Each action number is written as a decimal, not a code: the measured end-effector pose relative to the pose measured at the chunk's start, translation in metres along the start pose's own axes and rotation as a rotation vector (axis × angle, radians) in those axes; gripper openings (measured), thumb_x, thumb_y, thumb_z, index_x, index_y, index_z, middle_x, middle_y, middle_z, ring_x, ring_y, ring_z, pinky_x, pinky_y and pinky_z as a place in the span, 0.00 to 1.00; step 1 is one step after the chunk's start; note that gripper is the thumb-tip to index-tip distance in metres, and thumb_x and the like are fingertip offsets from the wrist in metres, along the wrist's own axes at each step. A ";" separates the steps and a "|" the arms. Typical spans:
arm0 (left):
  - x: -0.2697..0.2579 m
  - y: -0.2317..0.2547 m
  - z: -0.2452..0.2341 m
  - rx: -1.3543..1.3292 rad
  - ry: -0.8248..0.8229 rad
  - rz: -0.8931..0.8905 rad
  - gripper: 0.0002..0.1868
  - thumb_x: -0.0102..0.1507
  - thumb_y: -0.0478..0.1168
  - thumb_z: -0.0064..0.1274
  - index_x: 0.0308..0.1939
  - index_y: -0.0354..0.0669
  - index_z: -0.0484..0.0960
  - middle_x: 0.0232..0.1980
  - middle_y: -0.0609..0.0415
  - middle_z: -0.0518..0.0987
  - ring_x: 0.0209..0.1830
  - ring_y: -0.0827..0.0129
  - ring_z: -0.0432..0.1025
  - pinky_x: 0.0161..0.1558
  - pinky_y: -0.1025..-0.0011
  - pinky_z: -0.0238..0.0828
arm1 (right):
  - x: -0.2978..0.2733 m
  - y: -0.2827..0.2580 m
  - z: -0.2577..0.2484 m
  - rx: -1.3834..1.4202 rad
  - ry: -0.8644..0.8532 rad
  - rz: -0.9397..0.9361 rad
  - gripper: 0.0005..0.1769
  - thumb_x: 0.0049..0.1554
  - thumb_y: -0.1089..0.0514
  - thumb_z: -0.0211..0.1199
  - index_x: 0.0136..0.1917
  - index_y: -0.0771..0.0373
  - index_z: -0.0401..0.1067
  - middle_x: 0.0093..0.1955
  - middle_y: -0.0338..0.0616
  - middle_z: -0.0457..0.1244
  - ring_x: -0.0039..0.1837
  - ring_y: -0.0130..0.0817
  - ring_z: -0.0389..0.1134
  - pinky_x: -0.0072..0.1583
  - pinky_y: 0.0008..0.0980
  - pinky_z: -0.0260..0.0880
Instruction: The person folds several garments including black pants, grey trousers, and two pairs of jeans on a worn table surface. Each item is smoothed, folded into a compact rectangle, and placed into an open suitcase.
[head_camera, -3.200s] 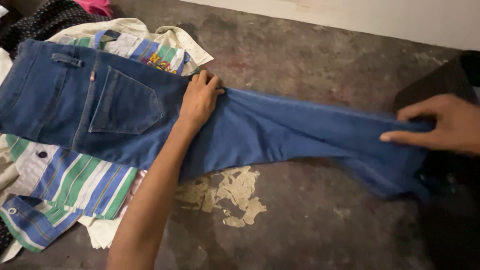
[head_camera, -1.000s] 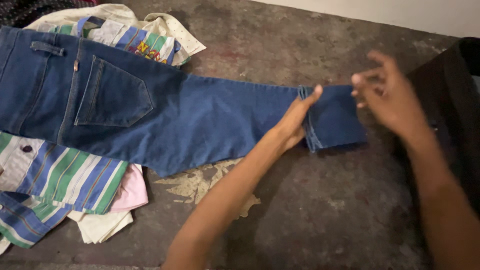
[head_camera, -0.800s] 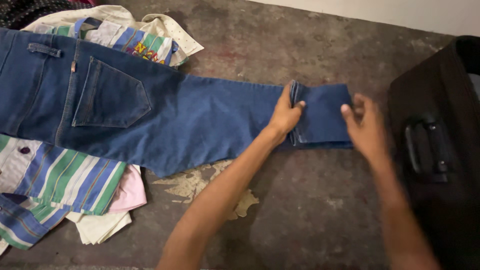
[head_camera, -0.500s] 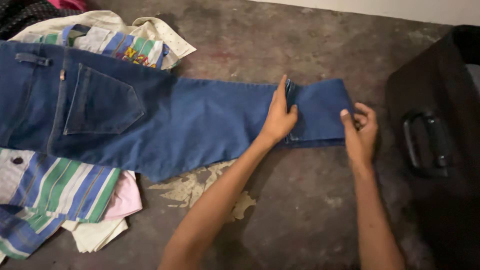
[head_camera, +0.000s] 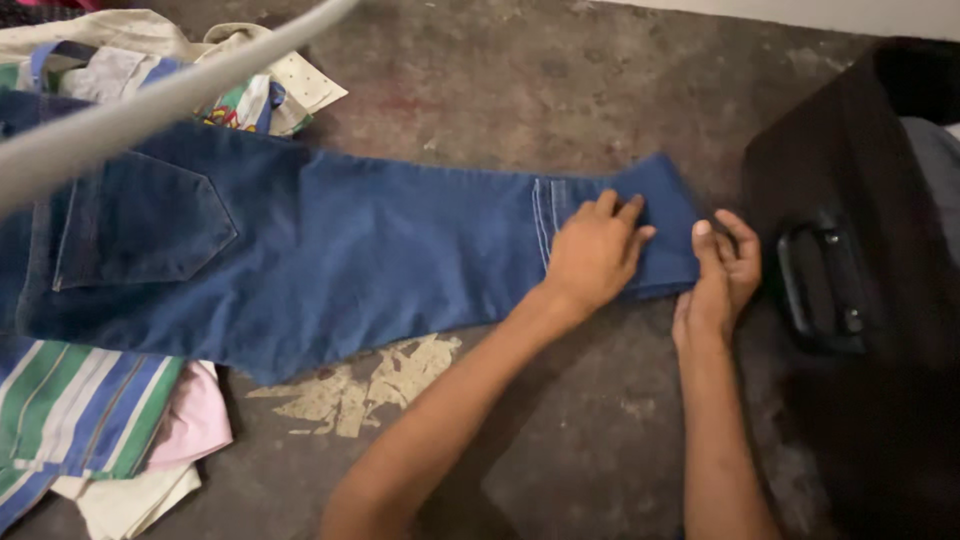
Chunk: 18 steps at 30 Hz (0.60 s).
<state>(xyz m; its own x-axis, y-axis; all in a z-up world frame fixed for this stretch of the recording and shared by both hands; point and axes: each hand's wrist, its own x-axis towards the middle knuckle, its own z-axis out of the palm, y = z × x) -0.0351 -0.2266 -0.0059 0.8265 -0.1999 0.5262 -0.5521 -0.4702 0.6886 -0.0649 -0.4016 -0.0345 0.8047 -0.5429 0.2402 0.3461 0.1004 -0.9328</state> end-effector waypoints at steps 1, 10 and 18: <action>0.002 0.003 0.007 -0.008 -0.004 -0.021 0.22 0.68 0.49 0.51 0.60 0.38 0.79 0.52 0.40 0.77 0.48 0.44 0.74 0.49 0.52 0.74 | 0.002 -0.005 0.002 0.015 0.011 -0.002 0.17 0.62 0.67 0.68 0.63 0.63 0.70 0.51 0.38 0.66 0.53 0.24 0.67 0.58 0.24 0.70; 0.059 0.035 0.023 -0.619 -0.282 -0.420 0.33 0.72 0.63 0.41 0.54 0.35 0.81 0.50 0.34 0.84 0.47 0.42 0.80 0.46 0.53 0.78 | -0.022 -0.109 0.030 -0.091 -0.059 -0.199 0.17 0.67 0.66 0.69 0.66 0.63 0.67 0.57 0.43 0.67 0.61 0.28 0.69 0.68 0.28 0.72; 0.085 -0.041 -0.017 -0.521 -0.307 -0.489 0.28 0.59 0.53 0.59 0.56 0.39 0.76 0.41 0.40 0.84 0.30 0.51 0.84 0.35 0.54 0.83 | -0.040 -0.124 0.067 -0.197 -0.333 0.009 0.14 0.66 0.59 0.64 0.63 0.64 0.69 0.53 0.45 0.69 0.51 0.28 0.70 0.55 0.26 0.71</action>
<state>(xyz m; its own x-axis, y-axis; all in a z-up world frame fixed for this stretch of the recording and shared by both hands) 0.0561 -0.2096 0.0193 0.9407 -0.3392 -0.0070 -0.0346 -0.1165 0.9926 -0.1073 -0.3364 0.0900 0.9310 -0.2390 0.2759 0.2655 -0.0757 -0.9611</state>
